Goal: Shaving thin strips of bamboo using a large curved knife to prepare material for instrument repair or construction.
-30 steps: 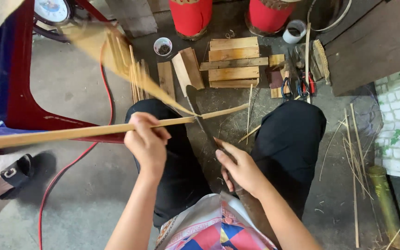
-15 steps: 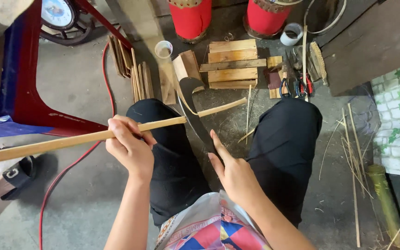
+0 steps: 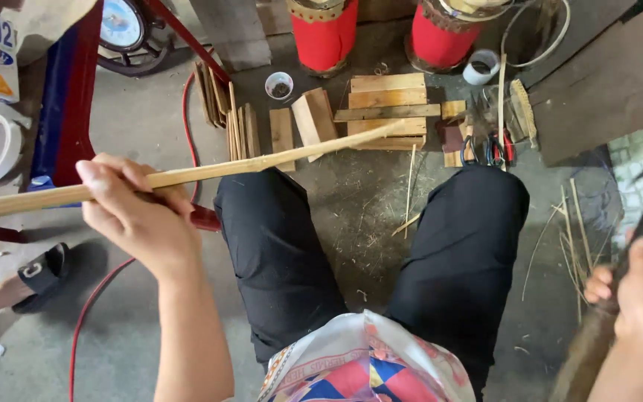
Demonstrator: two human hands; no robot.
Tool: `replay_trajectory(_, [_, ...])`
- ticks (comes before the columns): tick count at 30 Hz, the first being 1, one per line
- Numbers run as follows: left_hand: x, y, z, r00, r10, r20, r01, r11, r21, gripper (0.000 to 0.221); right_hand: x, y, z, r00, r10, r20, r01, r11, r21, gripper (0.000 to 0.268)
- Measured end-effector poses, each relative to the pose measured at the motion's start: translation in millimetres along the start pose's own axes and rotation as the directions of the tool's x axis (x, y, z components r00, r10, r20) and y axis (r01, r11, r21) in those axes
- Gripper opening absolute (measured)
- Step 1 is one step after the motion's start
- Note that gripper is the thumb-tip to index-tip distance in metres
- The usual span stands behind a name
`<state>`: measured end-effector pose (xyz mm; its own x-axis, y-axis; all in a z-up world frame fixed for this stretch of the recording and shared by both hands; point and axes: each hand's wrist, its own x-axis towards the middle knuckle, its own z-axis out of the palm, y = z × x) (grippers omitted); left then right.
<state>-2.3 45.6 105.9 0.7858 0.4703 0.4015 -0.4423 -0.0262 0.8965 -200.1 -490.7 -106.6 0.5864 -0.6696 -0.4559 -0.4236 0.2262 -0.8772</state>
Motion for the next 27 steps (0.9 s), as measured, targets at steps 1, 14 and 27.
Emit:
replay_trajectory(1, [-1.6, 0.0, 2.8, 1.000, 0.001, -0.007, -0.001, 1.000, -0.002, 0.039, -9.4, 0.6, 0.8, 1.000, -0.005, 0.003, 0.005, 1.000, -0.004, 0.031])
replay_trajectory(14, [-1.9, -7.7, 12.4, 0.910, -0.245, 0.334, 0.285, 0.955, -0.076, 0.012, -140.4, -35.8, 190.5, 0.915, 0.134, 0.381, -0.073, 0.983, -0.171, 0.045])
replay_trajectory(27, [8.8, -80.1, 13.2, 0.936, 0.246, 0.254, -0.352, 0.703, 0.618, 0.026, -94.2, 98.6, 307.4, 0.760, 0.411, 0.503, 0.412, 0.295, -0.862, 0.071])
